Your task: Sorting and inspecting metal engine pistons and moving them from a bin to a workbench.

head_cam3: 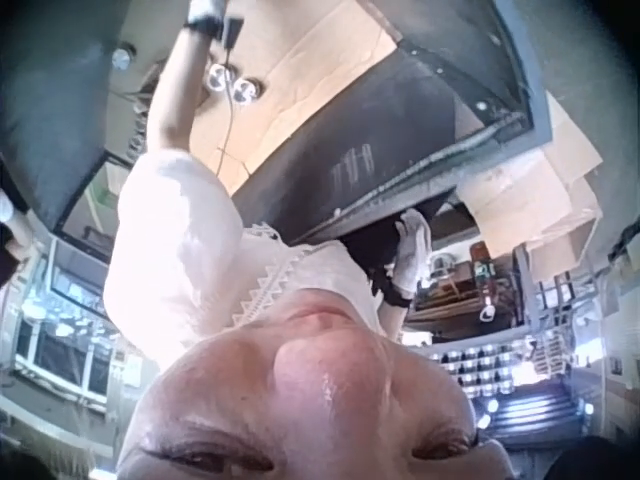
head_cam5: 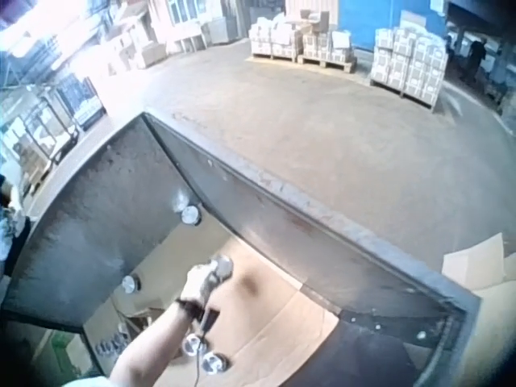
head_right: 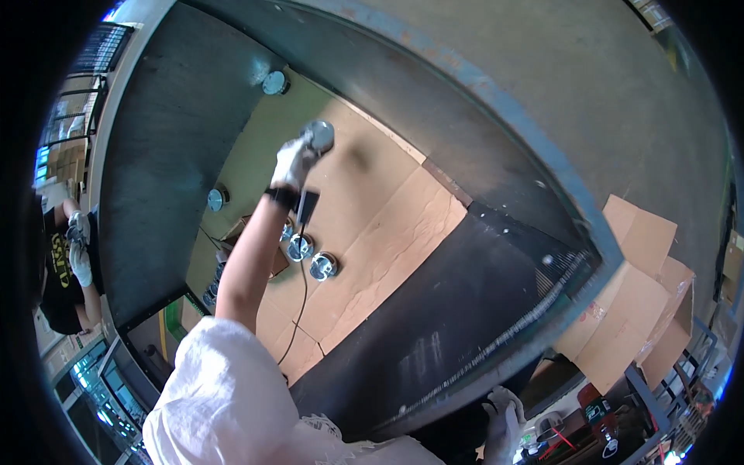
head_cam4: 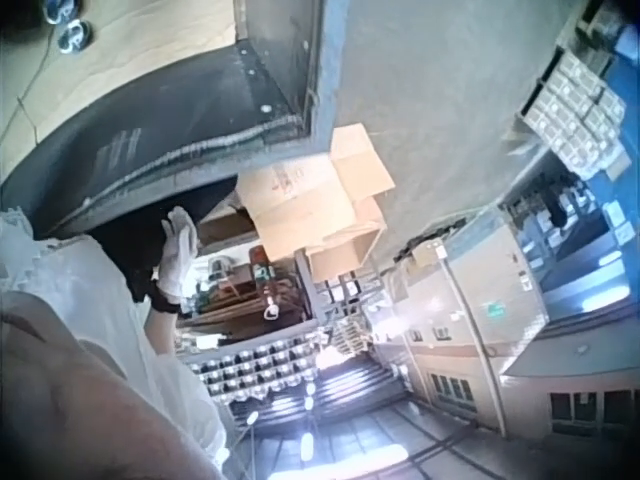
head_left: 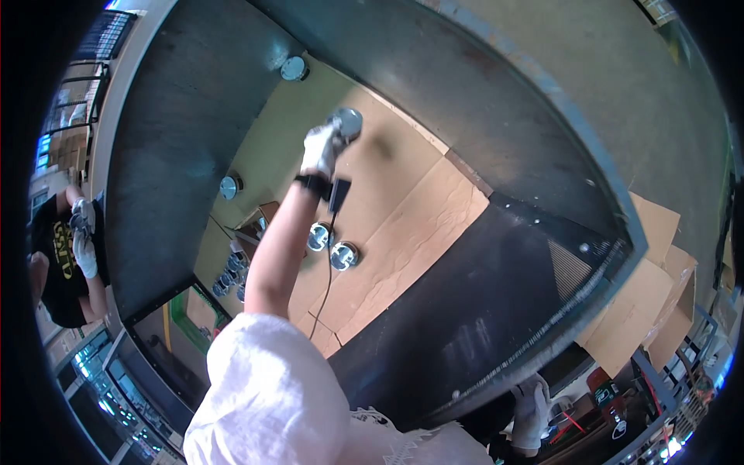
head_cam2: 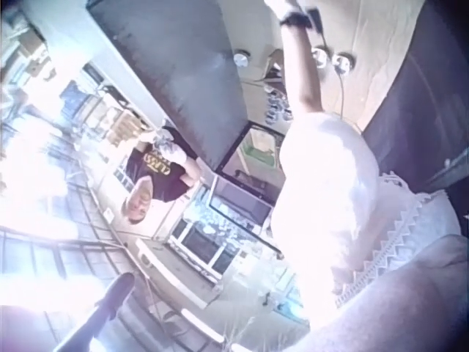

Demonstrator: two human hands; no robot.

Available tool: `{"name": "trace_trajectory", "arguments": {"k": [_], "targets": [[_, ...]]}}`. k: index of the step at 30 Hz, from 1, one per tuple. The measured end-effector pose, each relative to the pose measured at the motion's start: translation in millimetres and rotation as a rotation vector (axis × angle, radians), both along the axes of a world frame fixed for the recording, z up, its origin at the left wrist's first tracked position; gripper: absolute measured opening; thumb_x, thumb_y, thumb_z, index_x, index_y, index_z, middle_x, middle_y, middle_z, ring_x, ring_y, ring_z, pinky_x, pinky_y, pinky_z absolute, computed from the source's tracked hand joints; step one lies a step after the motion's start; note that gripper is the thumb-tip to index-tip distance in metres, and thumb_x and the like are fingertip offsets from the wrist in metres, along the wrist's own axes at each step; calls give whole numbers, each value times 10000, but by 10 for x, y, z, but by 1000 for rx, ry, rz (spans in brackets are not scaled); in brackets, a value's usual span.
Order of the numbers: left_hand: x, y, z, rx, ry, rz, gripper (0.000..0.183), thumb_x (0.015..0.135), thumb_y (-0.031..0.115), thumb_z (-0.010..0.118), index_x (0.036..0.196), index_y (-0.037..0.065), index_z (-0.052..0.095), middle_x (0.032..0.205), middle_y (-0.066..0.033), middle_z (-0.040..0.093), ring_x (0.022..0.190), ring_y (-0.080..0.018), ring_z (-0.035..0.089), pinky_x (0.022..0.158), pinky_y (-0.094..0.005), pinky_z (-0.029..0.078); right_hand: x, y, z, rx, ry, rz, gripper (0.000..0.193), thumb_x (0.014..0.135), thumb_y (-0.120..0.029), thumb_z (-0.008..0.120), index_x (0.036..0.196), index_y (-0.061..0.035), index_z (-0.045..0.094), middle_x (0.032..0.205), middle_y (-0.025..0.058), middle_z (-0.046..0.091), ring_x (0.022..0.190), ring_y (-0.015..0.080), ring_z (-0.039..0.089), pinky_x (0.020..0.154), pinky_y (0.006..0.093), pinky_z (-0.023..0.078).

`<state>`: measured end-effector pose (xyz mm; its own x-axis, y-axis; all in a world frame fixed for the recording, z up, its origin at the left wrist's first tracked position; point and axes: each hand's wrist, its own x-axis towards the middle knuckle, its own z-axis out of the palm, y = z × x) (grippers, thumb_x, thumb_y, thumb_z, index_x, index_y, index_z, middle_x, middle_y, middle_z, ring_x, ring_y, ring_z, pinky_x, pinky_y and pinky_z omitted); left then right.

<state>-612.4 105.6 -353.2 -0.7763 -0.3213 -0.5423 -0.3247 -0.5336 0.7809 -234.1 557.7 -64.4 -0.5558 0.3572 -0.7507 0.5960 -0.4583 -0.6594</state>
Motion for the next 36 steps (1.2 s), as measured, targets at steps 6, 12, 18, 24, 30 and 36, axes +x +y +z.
{"name": "trace_trajectory", "arguments": {"k": [6, 12, 18, 24, 30, 36], "targets": [[1448, 338, 2242, 197, 65, -307, 246, 945, 98, 615, 1145, 24, 492, 1182, -115, 588, 1097, -215, 611, 983, -419, 517, -74, -182, 303, 33, 151, 175, 450, 952, -236, 567, 1295, 50, 508, 1222, 193, 613, 1078, 271, 627, 887, 390, 519], [2245, 613, 3605, -18, 162, -562, 262, 906, 148, 691, 1098, 74, 528, 1072, -16, 571, 986, -103, 584, 826, -276, 499, -24, -585, 825, 2, 456, 526, 465, 946, -177, 575, 1332, 59, 475, 1268, 204, 584, 1104, 266, 618, 917, 379, 524], [3015, 1260, 4531, -246, 300, -771, 213, 852, 132, 706, 989, 61, 560, 921, -5, 629, 838, -56, 577, 708, -202, 460, 124, -889, 1261, -192, 704, 506, 551, 992, -220, 563, 1455, -11, 350, 1291, 178, 564, 1127, 253, 606, 949, 407, 518], [3800, 1941, 4842, -229, 338, -840, 362, 798, 68, 757, 1043, 19, 496, 973, -44, 604, 923, -106, 614, 806, -253, 510, 534, -746, 1387, -315, 822, 279, 623, 934, -135, 642, 1461, 3, 339, 1073, 25, 580, 999, 91, 574, 959, 299, 486], [4050, 2395, 4794, -349, 443, -976, 856, 765, 13, 765, 1471, -20, 283, 1239, -144, 562, 1056, -190, 624, 862, -296, 528, 719, -260, 1508, -26, 767, 258, 534, 863, 32, 637, 1369, -31, 479, 998, 4, 622, 911, 60, 583, 884, 232, 470], [4095, 2399, 4706, -292, 338, -1213, 514, 810, 160, 778, 1240, -26, 569, 1101, -101, 673, 1030, -142, 634, 914, -292, 504, 637, -159, 1750, 386, 834, 625, 525, 772, 10, 670, 1282, 20, 549, 876, 43, 641, 820, 99, 593, 789, 253, 492]]}}
